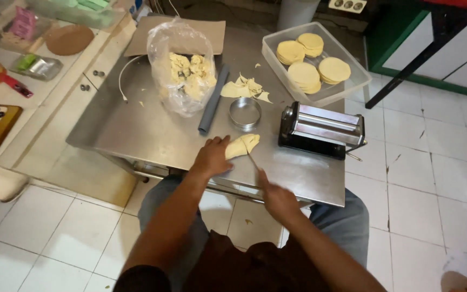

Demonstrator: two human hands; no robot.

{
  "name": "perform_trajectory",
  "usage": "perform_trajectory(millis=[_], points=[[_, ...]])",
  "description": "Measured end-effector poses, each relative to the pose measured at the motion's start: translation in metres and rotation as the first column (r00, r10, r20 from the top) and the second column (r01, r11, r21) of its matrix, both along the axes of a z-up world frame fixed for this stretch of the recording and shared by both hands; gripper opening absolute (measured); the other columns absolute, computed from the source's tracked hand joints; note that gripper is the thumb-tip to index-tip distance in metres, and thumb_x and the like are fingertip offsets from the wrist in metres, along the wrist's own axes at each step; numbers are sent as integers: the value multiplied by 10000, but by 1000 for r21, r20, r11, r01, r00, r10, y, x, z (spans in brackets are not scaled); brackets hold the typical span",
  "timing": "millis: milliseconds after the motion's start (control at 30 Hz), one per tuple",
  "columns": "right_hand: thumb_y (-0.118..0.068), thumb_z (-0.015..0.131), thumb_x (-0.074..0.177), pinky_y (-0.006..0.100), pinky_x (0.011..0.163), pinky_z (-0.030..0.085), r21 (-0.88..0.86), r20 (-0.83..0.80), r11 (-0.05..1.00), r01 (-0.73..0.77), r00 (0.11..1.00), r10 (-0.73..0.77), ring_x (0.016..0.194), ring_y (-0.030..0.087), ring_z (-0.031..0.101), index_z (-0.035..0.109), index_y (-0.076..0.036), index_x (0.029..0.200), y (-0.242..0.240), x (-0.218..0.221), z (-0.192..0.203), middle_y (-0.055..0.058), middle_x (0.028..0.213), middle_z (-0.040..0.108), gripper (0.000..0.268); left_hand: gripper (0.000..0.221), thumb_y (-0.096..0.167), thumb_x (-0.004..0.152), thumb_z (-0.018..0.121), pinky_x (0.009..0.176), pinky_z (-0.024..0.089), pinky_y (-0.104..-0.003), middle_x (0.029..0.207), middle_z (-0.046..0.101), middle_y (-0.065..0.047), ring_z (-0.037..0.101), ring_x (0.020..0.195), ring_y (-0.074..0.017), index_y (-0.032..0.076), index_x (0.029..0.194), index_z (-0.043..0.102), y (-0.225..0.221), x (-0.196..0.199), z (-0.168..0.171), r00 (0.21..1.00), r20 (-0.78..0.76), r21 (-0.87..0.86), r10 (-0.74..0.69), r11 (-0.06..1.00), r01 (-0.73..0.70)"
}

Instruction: Using a manual pasta roller to flatten dough and a circular cutter to create dough rounds on a stainless steel table.

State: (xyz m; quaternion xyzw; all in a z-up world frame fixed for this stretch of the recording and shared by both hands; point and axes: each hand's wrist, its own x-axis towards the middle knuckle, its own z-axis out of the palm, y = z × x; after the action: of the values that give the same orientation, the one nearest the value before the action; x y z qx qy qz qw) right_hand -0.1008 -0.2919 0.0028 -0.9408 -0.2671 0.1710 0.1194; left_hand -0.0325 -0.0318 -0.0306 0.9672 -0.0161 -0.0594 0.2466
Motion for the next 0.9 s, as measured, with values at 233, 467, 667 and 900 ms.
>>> perform_trajectory(millis=[233,467,667,900], points=[[-199,360,982,539,691,468,-51,-97,983,178,979,-182,775,442,625,130,-299,1651,-51,-56,-12,188,903,669,714,873,366,747,873,1020,468,-484,1296,553,-177,500,1220,-376,48,1471,503,24,-24,-45,984,97,-183,147,975,-127],[-80,417,984,468,629,607,228,251,972,-62,968,3,744,345,722,224,-42,1642,34,-21,8,181,877,693,687,563,209,736,858,917,587,-481,1089,659,-205,686,1061,-459,85,1257,685,21,-19,-51,961,155,-241,229,952,-188],[-130,425,1001,518,664,610,175,134,984,-30,991,6,780,368,736,199,-49,1652,61,-3,-15,176,883,700,694,941,202,682,856,1067,528,-413,1280,627,-197,631,1240,-360,113,1542,483,45,-28,-34,974,-68,-324,217,919,-227],[-131,406,1012,502,712,617,35,-25,997,-65,997,66,817,381,745,182,-9,1643,79,16,-3,227,893,726,681,976,186,617,857,1033,538,-451,1220,626,-243,656,1173,-390,21,1510,501,76,-40,-41,983,44,-259,179,952,-162]])
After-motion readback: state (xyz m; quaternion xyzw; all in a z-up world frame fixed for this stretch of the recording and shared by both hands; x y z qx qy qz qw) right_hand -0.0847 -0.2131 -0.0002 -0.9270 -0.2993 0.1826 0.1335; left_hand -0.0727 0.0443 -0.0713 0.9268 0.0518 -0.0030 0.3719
